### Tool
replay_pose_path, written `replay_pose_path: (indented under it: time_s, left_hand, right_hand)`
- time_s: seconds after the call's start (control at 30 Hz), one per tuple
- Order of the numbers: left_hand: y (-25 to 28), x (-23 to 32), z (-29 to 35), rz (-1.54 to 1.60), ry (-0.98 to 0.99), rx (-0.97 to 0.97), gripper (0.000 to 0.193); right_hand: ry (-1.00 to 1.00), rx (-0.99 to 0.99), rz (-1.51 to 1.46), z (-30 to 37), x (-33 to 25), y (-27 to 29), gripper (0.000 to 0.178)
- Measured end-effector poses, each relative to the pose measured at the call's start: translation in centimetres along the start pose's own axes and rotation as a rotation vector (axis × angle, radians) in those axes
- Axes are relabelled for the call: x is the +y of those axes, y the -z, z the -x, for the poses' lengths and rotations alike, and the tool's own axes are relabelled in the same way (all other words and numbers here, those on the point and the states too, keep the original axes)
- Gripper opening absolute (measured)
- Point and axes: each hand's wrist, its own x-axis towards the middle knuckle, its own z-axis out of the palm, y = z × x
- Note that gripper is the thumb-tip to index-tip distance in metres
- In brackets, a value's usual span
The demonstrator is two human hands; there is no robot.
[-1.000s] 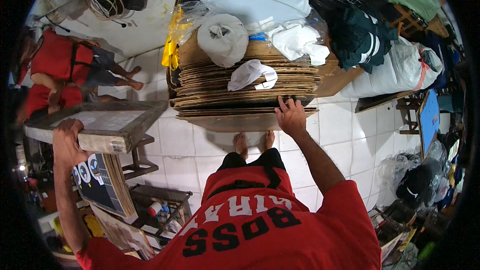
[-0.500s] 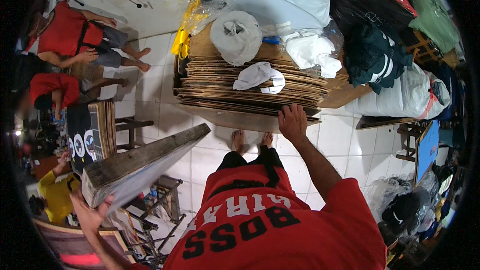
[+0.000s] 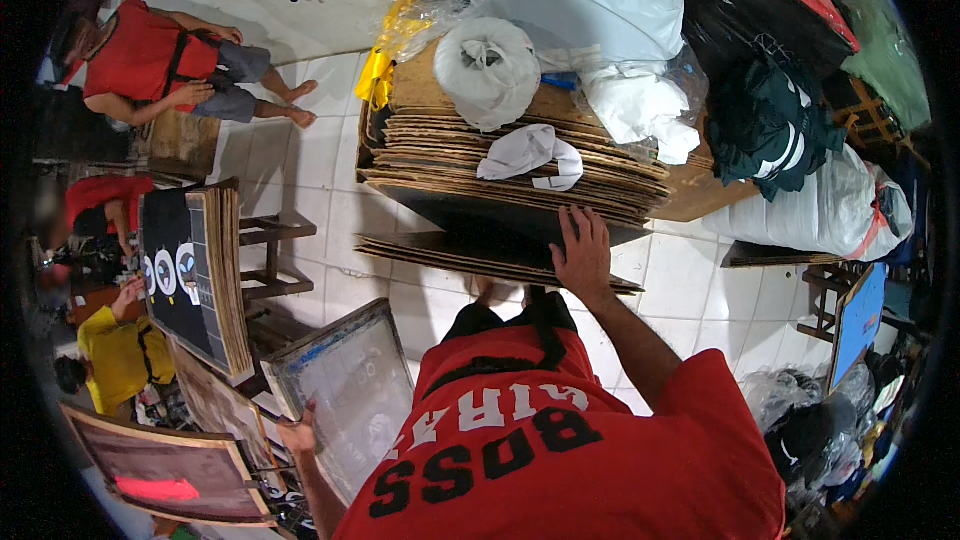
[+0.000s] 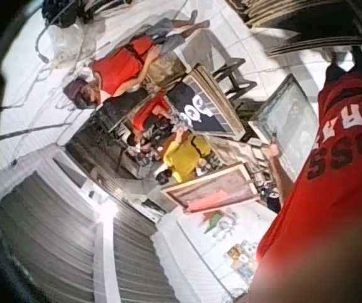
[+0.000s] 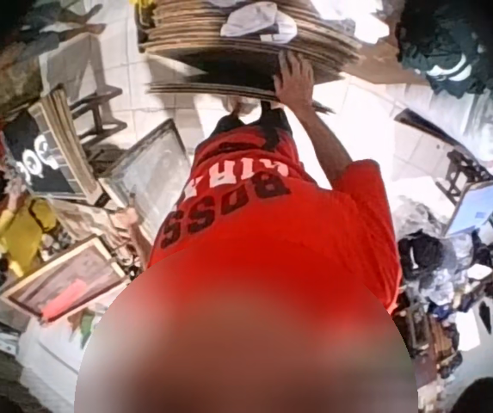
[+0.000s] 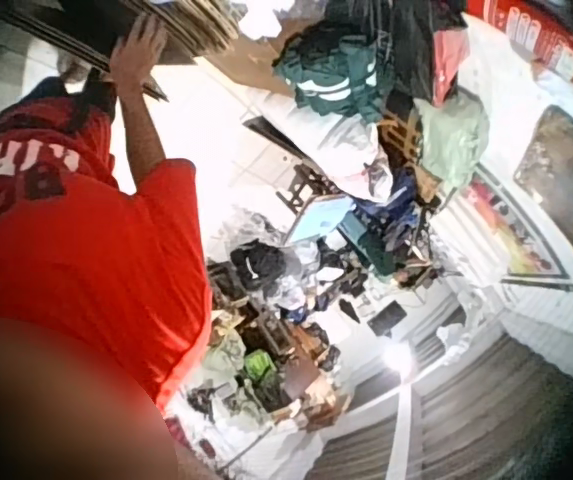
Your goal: The person moves and stacks wooden printing frames, then wipes a metal printing screen with a yellow cloth. The person handles multiple frames and wipes the screen surface before placing it back.
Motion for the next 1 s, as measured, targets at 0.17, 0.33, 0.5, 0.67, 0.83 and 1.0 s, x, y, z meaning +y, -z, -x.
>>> replay_pose_path:
  time_s: [0.17,0.33,0.5,0.67,0.83,1.0]
  left_hand:
    - [-4.0,-6.4,-1.2,-0.264,0.115,0.151,0.059]
    - [-5.2,-6.1,-1.4,-0.260,0.107,0.133,0.066]
    - [-6.1,-5.4,-2.5,-0.262,-0.019,0.249,0.068]
    - [-6.9,-7.3,-5.1,-0.233,0.001,0.242,0.071]
    - [-8.1,-8.6,-7.2,-0.208,0.178,0.003,0.083]
    - [-10.6,-8.0,-9.2,-0.449,0.145,-0.020,0.091]
  right_hand:
    - [-0.070,-0.066,-0.009,1.7,-0.7,0.1,0.069]
    - [-0.220,-0.171,0.005,1.7,-0.8,0.2,0.083]
    - [-0.311,-0.171,0.005,1.1,-1.1,-0.2,0.087]
    - [-0.290,-0.033,-0.027,2.6,-2.2,0.0,0.062]
    - [-0.199,-0.308,-0.054,3.7,-3.7,-0.9,0.048]
    - [0.079,-0.748,-0.067,2.7,-4.5,-3.3,0.028]
